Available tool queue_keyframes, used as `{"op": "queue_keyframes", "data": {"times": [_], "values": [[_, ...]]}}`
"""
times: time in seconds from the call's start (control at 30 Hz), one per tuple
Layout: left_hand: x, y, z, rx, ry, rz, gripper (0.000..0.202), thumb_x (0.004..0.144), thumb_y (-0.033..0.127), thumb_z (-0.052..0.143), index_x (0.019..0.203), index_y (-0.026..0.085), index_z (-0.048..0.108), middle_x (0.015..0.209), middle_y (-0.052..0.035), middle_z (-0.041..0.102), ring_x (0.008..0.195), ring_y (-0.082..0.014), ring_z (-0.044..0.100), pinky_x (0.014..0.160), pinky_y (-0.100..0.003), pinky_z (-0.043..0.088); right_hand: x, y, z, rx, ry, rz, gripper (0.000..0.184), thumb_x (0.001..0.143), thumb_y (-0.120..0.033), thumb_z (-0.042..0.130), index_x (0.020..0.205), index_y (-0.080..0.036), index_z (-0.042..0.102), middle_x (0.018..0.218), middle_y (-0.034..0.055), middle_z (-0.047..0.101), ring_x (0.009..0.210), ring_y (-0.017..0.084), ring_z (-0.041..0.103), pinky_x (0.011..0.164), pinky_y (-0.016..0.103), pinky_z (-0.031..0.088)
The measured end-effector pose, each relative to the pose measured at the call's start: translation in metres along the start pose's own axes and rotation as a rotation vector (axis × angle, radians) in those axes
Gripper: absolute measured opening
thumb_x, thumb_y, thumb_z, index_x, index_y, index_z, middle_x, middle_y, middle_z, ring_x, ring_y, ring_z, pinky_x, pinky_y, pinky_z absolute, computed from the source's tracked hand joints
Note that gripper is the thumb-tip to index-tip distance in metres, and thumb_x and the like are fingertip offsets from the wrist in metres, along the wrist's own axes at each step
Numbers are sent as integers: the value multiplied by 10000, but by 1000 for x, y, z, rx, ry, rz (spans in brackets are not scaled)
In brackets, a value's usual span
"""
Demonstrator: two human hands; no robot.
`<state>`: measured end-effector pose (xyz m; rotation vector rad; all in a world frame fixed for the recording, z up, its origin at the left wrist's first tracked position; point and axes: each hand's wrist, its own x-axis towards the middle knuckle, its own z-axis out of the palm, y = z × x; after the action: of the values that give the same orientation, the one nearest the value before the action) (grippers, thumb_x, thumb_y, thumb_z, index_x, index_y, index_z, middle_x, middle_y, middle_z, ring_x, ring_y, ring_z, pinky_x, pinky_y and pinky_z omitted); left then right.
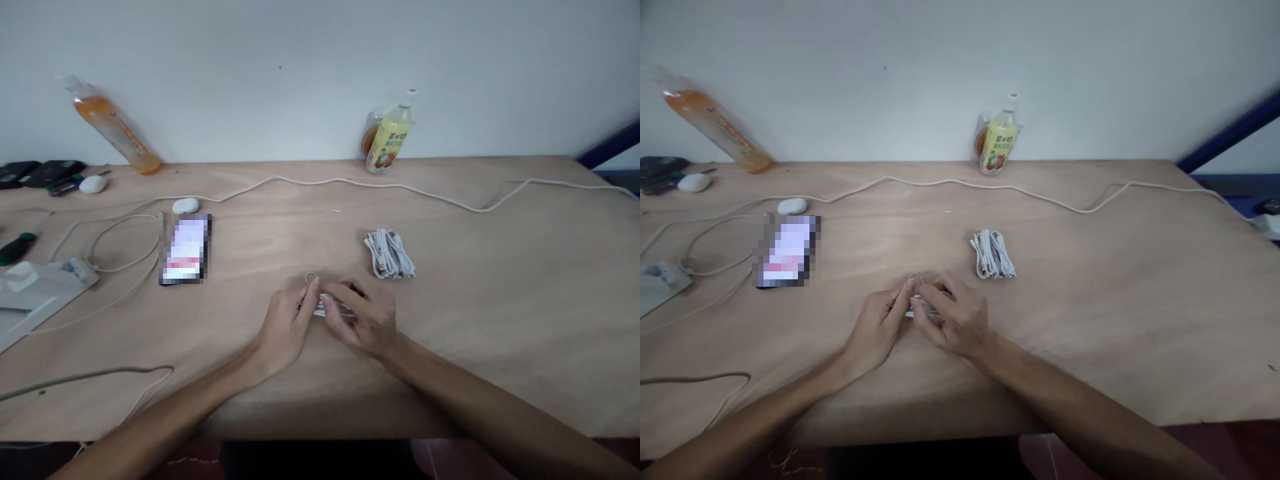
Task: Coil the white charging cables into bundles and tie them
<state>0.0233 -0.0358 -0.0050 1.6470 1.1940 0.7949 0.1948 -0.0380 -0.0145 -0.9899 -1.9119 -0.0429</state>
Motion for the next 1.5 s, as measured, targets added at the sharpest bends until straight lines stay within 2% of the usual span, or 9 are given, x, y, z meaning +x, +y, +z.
{"op": "queue_keyframes", "data": {"times": [0.13,0.37,0.67,0.77,0.93,1.03,1.17,1.3,1.5], "values": [[-2,4,0,-53,-66,-27,581,1157,523,380,657,232,438,530,64,373,497,-120,392,514,-269,336,2,2,-1,-104,53,-127,459,1075,-135,582,624,-221,567,551,-42,508,500,110,417,522,283,366],[-6,-3,-1,426,188,613,414,1166,246,418,823,179,641,733,-13,641,646,-145,565,615,-281,463,-3,-9,3,267,-102,348,529,1132,-192,510,608,-214,437,534,-68,398,478,86,367,471,249,303],[-2,4,-1,3,-57,8,558,1172,453,367,665,230,436,564,59,418,525,-119,429,531,-266,363,2,-2,-1,-234,23,-144,421,1069,-134,582,658,-217,619,601,-9,574,547,140,474,550,318,348],[-4,2,-1,138,-11,200,490,1179,354,384,739,207,542,651,29,560,581,-130,522,589,-271,430,2,1,2,-143,22,-131,479,1096,-103,518,635,-220,585,572,-21,538,522,133,443,540,319,341],[-2,-6,0,556,165,611,416,1182,240,351,887,182,638,796,-45,686,689,-175,623,638,-301,504,-2,1,7,101,-83,185,480,1125,-123,472,666,-212,580,588,-29,569,499,120,461,528,299,360],[0,-6,-1,548,111,532,433,1187,258,311,902,192,631,784,-38,693,671,-177,638,623,-303,508,-3,1,7,128,-115,195,445,1141,-150,454,739,-204,634,658,-10,649,552,130,527,566,291,410],[0,0,-2,279,-1,245,476,1184,343,305,793,223,549,676,10,611,592,-155,571,606,-299,460,0,3,1,-80,-74,-33,339,1139,-185,489,889,-193,717,736,25,680,655,166,573,624,309,432],[-3,5,-4,86,-86,93,505,1177,408,325,725,237,472,640,25,556,587,-147,532,579,-290,423,6,5,-2,-245,-52,-206,359,1112,-168,544,780,-202,679,652,6,602,610,167,527,602,334,391],[-3,-4,-3,383,18,482,361,1176,258,336,976,197,630,893,-56,703,802,-198,672,732,-335,581,7,11,3,-115,-38,-96,462,1115,-104,457,693,-216,610,602,-8,602,553,145,499,578,311,389]]}}
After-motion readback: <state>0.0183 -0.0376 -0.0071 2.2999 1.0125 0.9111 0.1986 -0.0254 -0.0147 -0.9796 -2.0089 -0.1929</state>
